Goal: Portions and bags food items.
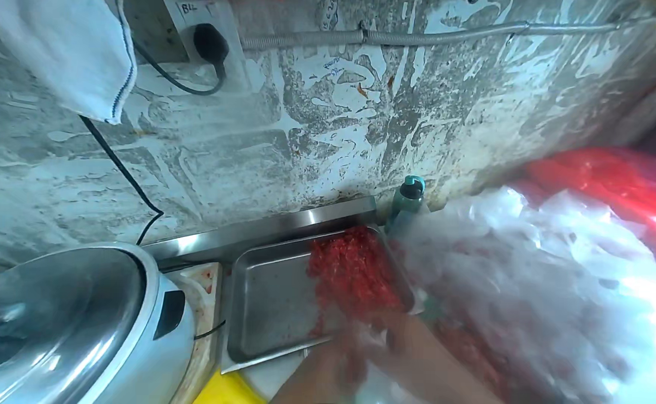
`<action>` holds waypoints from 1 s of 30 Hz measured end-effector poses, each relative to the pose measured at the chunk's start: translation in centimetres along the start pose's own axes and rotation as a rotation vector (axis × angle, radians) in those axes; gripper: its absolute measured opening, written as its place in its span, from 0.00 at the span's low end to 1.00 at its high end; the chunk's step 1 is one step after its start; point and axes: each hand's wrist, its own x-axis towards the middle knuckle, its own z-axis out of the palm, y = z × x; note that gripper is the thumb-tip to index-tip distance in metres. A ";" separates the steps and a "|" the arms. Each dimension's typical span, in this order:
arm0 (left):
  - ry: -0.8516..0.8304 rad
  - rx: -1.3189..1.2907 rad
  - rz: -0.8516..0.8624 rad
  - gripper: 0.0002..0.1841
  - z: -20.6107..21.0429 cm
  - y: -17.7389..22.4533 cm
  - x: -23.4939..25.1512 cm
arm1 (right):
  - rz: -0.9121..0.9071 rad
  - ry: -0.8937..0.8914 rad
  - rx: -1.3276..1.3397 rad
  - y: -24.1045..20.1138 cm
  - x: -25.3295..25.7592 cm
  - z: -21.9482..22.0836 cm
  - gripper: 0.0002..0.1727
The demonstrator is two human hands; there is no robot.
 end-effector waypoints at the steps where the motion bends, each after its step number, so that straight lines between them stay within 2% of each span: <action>1: -0.009 -0.004 0.070 0.39 -0.5 0.1 -0.2 | -0.020 0.017 -0.027 -0.1 -0.3 0.5 0.18; 4: -0.053 0.126 0.225 0.29 -2.8 -0.5 -0.5 | -0.048 0.093 -0.065 -0.5 -1.6 1.5 0.14; 6: -0.074 0.244 0.158 0.26 -3.5 -1.4 -0.2 | 0.033 0.070 -0.080 0.0 -1.9 2.3 0.14; 9: -0.059 0.287 0.013 0.22 -2.4 -4.4 0.4 | 0.182 -0.074 -0.125 2.3 -1.8 3.9 0.19; 11: 0.106 0.206 0.064 0.18 -1.4 -6.0 -0.8 | 0.196 -0.036 -0.057 3.4 -2.6 4.0 0.21; 13: 0.306 0.039 0.194 0.16 -1.0 -7.5 -2.8 | 0.202 0.080 0.044 4.0 -4.0 3.3 0.21; 15: 0.470 -0.052 0.250 0.16 -1.3 -9.1 -4.6 | 0.214 0.180 0.124 4.9 -4.8 2.4 0.21; 17: 0.554 -0.051 0.198 0.16 -1.6 -11.0 -6.3 | 0.234 0.215 0.166 6.2 -4.9 1.8 0.21; 23: 0.606 -0.058 -0.052 0.14 -0.2 -14.7 -10.7 | 0.237 0.205 0.185 7.9 -4.9 1.7 0.19; 30: 0.627 -0.030 -0.204 0.13 1.6 -16.0 -12.6 | 0.247 0.171 0.158 7.9 -4.7 1.7 0.18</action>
